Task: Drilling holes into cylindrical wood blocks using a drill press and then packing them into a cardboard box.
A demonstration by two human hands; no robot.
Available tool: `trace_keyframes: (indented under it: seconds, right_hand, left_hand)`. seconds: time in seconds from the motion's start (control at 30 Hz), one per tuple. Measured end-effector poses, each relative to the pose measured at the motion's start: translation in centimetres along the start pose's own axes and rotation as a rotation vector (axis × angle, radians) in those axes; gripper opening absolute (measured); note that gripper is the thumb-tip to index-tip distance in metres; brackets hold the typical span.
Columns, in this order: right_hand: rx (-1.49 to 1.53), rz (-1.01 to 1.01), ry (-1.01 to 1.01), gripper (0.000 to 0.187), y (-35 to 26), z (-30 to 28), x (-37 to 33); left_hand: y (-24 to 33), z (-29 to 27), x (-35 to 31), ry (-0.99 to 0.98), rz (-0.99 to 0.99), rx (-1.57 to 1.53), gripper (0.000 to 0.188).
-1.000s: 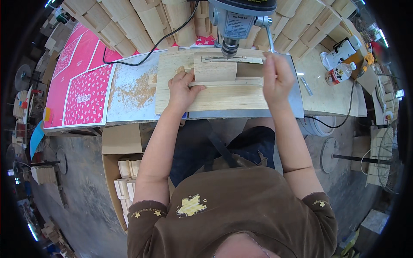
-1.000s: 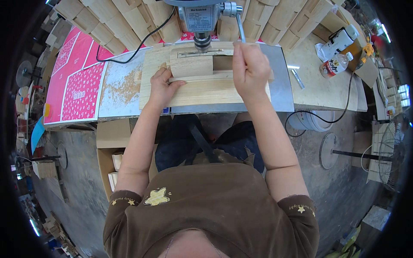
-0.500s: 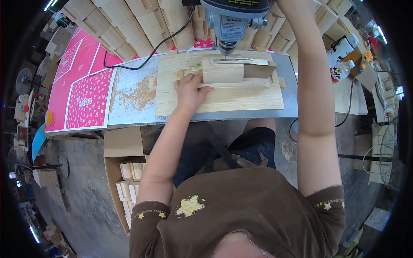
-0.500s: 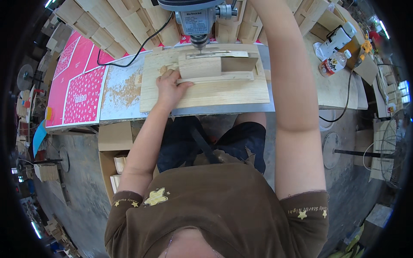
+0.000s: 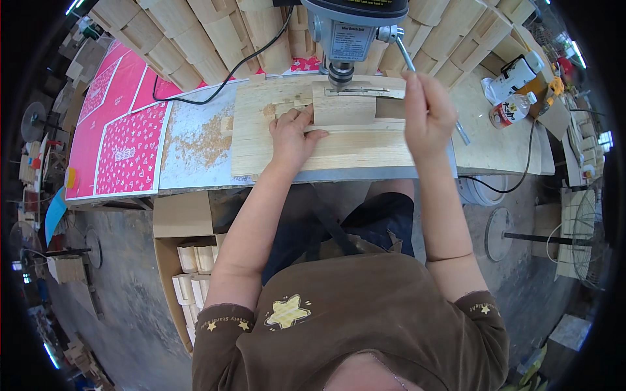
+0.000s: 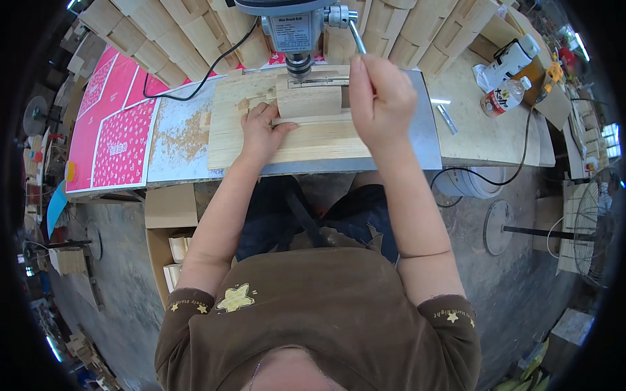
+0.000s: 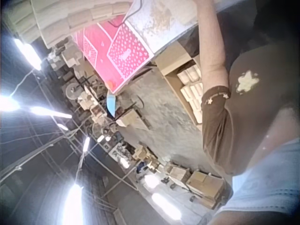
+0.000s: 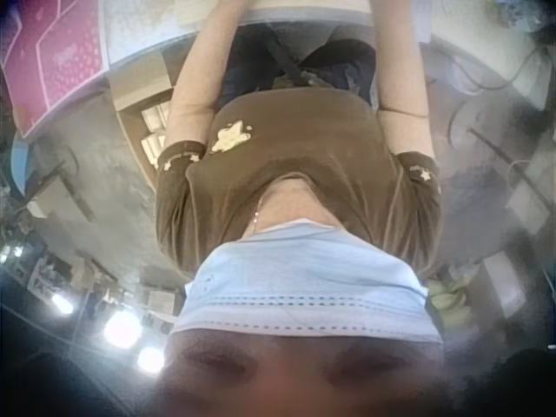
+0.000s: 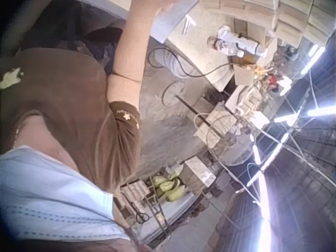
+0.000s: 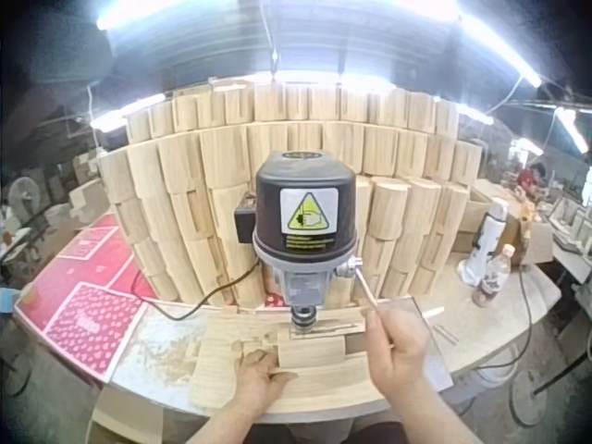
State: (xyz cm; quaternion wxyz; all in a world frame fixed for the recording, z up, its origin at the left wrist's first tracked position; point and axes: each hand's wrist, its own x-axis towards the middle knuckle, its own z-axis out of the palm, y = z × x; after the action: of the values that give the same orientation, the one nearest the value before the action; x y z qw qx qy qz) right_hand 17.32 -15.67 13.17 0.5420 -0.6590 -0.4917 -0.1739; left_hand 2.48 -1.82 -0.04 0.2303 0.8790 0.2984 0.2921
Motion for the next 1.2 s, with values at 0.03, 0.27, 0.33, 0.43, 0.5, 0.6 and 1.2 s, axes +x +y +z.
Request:
trace_keyframes:
  seconds: [0.03, 0.27, 0.33, 0.43, 0.5, 0.6, 1.2]
  right_hand:
    - [0.024, -0.092, 0.081, 0.009, 1.2, 1.0, -0.9]
    - [0.026, -0.325, 0.163, 0.001, 5.1, 3.7, -2.1]
    - [0.013, -0.372, 0.151, 0.002, 4.5, 2.4, -1.4]
    - [0.072, -0.273, 0.213, 0.011, 1.6, 0.8, 2.2]
    - [-0.120, -0.062, 0.036, 0.017, -0.8, -0.5, 7.2]
    - [-0.059, -0.136, 0.186, 0.036, -0.6, 2.0, 13.7]
    - [-0.274, -0.085, -0.724, 0.032, 8.3, -1.4, -2.0]
  left_hand:
    - [0.1, 0.0, -0.1, -0.005, 0.001, 0.000, 0.057]
    - [-0.3, 0.2, 0.0, 0.003, 0.001, 0.017, 0.058]
    - [-0.2, 0.1, 0.0, 0.020, 0.007, 0.020, 0.058]
    - [-0.1, -0.2, -0.3, 0.017, -0.008, 0.037, 0.058]
    - [0.2, -0.9, -0.2, -0.032, -0.064, -0.007, 0.058]
    - [-0.5, 0.0, 0.0, 0.033, -0.069, -0.077, 0.058]
    - [-1.4, -6.7, -2.3, 0.021, 0.015, -0.348, 0.038]
